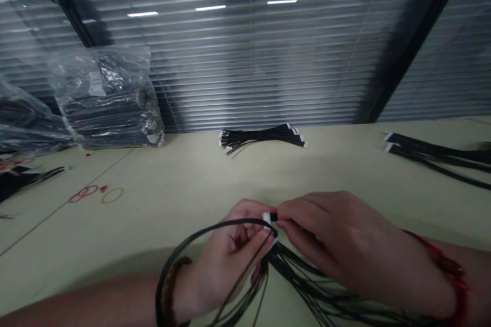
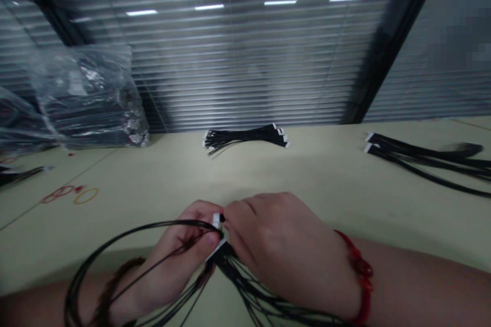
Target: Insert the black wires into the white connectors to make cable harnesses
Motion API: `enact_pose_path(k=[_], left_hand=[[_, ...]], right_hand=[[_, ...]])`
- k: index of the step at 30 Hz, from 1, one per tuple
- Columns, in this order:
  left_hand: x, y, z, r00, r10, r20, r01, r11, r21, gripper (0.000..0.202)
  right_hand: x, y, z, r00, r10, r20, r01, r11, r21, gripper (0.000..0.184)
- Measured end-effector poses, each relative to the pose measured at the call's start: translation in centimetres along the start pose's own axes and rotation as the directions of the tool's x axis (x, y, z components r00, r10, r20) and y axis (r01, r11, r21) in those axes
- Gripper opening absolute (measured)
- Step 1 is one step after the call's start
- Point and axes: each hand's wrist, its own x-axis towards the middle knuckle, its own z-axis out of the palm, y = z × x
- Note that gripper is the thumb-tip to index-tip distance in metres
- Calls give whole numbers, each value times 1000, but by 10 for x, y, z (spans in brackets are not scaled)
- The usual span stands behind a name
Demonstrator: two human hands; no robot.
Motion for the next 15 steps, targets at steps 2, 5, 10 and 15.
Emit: enact_pose_path(k=[2,5,10,15], left_hand=[[2,0,0,999,37,-2,-37,998,-55,18],[2,1,0,999,53,9,-52,996,-78,19],[2,1,-2,998,62,11,-61,994,-95,22],[9,0,-5,991,39,-129,-50,995,-86,24]], right_hand=[[-1,0,1,1000,-18,-7,18,1000,1,16],[-4,1,5,997,-80,-23,80,997,-15,15],[0,3,9,987,-157,-26,156,987,-36,15],[0,1,-19,988,-42,-152,14,984,-180,12]])
